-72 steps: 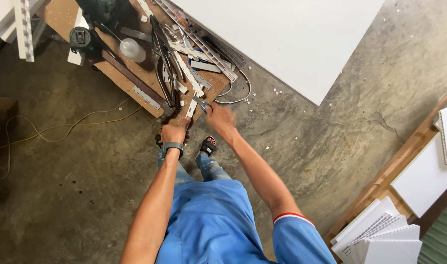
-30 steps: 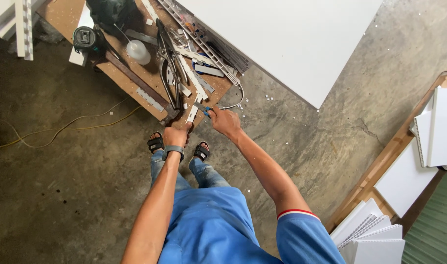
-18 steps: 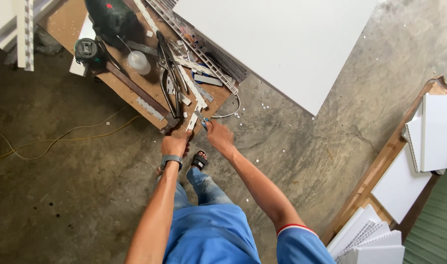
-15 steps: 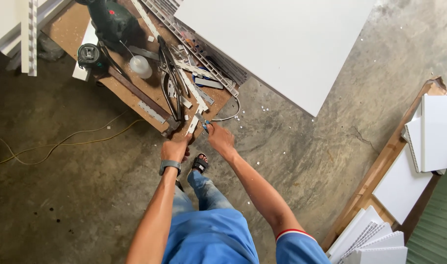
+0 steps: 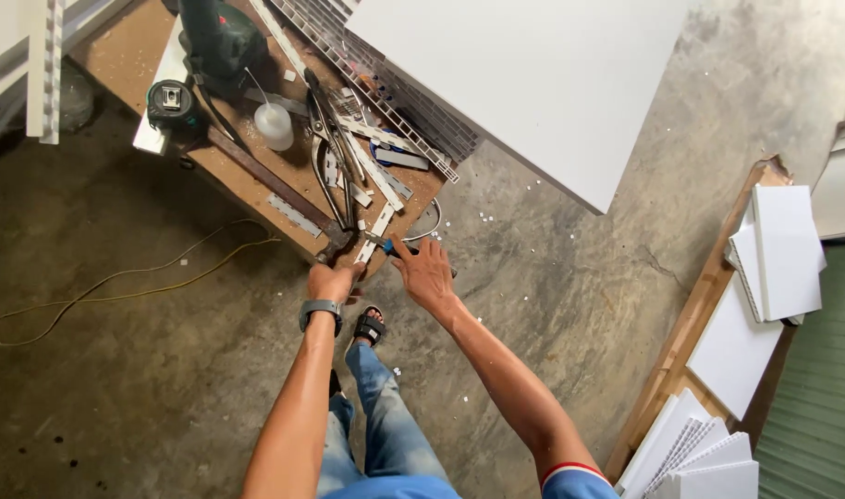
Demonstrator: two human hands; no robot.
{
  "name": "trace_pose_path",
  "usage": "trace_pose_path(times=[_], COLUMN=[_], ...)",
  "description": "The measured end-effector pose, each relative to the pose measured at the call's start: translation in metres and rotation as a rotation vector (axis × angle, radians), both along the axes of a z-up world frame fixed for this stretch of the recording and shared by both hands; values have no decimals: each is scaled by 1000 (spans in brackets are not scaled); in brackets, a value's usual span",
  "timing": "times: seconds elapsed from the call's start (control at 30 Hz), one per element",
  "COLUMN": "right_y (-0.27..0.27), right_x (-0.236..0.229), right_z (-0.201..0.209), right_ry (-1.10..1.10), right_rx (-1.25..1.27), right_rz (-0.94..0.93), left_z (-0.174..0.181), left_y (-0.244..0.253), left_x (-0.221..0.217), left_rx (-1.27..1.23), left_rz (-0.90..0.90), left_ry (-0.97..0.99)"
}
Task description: Cut and modify plastic shelf strips using pliers, a utility knife, and scissors.
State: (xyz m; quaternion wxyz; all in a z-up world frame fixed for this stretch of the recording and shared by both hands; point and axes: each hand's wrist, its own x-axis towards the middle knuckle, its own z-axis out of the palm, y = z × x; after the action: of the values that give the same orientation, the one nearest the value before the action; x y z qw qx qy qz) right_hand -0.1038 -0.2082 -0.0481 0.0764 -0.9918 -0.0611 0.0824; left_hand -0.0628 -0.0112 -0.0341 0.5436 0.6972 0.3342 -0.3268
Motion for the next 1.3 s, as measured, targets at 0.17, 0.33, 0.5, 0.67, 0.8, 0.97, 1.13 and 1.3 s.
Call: trace_pose_path(times=[0.17,0.33,0.5,0.67,0.8,0.97,1.13,1.3], right_y=[-6,-12,-33,-59,-45,-55,-56,-61], right_x=[-3,1,21,35,39,47,54,57], right_z=[-17,-20,-22,-35,-19,-18,-12,-17], right_ry=[-69,-51,120,-88,15,119,96,97], right_rx=[-19,-54,-14,-122,-141,-90,-100,-142], right_rz=[4,6,34,257,214,256,311,359], left_z=[-1,13,12,-3,5,-3,4,-1], left_y=[1,-1,0,-1,1,-2,0,-4], left_x=[-3,-3,-3,-4,-6,-9,-6,-6], left_rx=[-117,-26,-8,6,-18,-16,-3,14], left_rz=[124,84,73,48,79,65,73,80], left_ry=[-28,-40,-117,-108,-133,-130,-150,-162])
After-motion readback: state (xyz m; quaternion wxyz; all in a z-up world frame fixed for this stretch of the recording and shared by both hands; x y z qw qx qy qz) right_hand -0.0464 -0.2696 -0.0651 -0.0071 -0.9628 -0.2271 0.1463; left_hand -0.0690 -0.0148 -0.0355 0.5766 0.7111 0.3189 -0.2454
